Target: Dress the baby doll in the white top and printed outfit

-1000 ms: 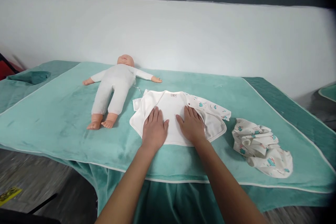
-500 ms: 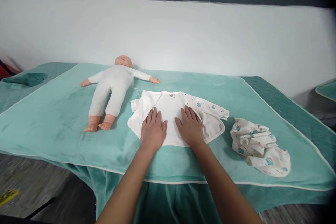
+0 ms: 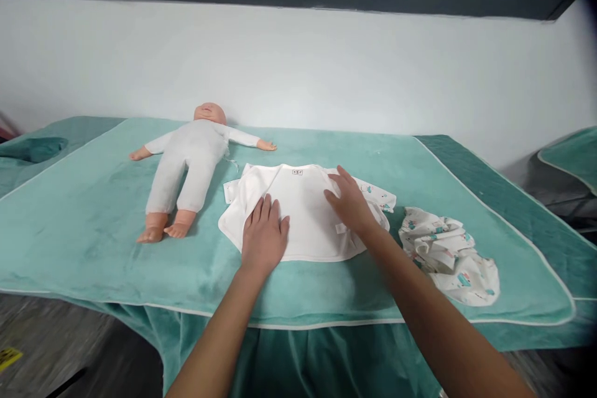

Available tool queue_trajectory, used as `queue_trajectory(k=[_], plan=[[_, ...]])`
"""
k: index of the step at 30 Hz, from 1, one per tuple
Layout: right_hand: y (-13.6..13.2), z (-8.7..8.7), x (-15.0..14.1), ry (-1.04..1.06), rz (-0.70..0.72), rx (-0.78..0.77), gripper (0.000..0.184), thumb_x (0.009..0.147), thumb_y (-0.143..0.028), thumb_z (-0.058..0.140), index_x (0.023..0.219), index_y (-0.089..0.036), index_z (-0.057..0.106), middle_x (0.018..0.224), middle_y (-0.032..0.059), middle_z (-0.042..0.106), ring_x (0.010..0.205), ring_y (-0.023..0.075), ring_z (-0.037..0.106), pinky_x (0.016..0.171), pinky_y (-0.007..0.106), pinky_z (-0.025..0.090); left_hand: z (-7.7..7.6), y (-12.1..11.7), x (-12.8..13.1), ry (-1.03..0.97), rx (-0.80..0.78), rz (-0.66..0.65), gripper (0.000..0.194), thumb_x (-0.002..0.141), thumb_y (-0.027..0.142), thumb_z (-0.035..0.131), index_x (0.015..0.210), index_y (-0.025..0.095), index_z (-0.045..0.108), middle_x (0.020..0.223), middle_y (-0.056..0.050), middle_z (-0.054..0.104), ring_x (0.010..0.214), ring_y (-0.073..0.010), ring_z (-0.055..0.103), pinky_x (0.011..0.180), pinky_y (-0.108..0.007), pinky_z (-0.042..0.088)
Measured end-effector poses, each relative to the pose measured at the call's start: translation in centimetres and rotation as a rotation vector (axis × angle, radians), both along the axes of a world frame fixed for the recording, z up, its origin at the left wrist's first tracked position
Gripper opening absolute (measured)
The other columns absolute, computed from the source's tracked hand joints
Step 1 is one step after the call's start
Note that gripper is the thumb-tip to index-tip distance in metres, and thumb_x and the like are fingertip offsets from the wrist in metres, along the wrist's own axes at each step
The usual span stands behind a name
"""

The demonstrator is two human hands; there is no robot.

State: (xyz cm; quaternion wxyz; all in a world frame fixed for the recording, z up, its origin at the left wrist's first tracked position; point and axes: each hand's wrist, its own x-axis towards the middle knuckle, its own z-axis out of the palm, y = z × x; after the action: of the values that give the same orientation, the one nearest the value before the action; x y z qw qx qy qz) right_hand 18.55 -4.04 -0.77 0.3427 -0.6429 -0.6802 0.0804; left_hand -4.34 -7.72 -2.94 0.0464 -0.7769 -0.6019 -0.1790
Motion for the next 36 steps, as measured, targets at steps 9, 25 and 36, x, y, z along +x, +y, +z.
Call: queue_trajectory(k=[9,25,36], plan=[[1.1,-1.6,6.6,-0.162,-0.146,0.057,0.044,0.088,-0.038,0.056,0.124,-0.014,0.062,0.139,0.0157,0.055,0.130,0.0331,0.046,0.109,0.049,0.038,0.2,0.0,0.0,-0.001,0.004,0.002,0.053,0.100,0.041,0.033,0.142,0.013,0.049,0.157,-0.013,0.038,0.146,-0.0269,0.032,0.114,-0.045,0.037],[0.0,-1.1,14.8,-0.006,-0.455,-0.229,0.028,0.081,-0.047,0.056,0.080,-0.019,0.060,0.076,0.0050,0.063,0.068,0.0185,0.052,0.062,0.030,0.035,0.1,0.1,0.0,-0.019,0.023,-0.001,0.051,0.098,0.041,0.036,0.140,0.015,0.051,0.155,-0.012,0.041,0.145,-0.0280,0.035,0.114,-0.047,0.037],[4.4,-2.4,15.4,0.281,-0.576,0.038,0.029,0.080,-0.035,0.058,0.100,-0.015,0.060,0.096,0.0100,0.064,0.081,0.0206,0.057,0.081,0.036,0.045,0.3,0.1,0.1,0.022,0.006,0.010,0.052,0.099,0.041,0.034,0.141,0.014,0.050,0.156,-0.011,0.040,0.146,-0.0270,0.033,0.114,-0.046,0.037]])
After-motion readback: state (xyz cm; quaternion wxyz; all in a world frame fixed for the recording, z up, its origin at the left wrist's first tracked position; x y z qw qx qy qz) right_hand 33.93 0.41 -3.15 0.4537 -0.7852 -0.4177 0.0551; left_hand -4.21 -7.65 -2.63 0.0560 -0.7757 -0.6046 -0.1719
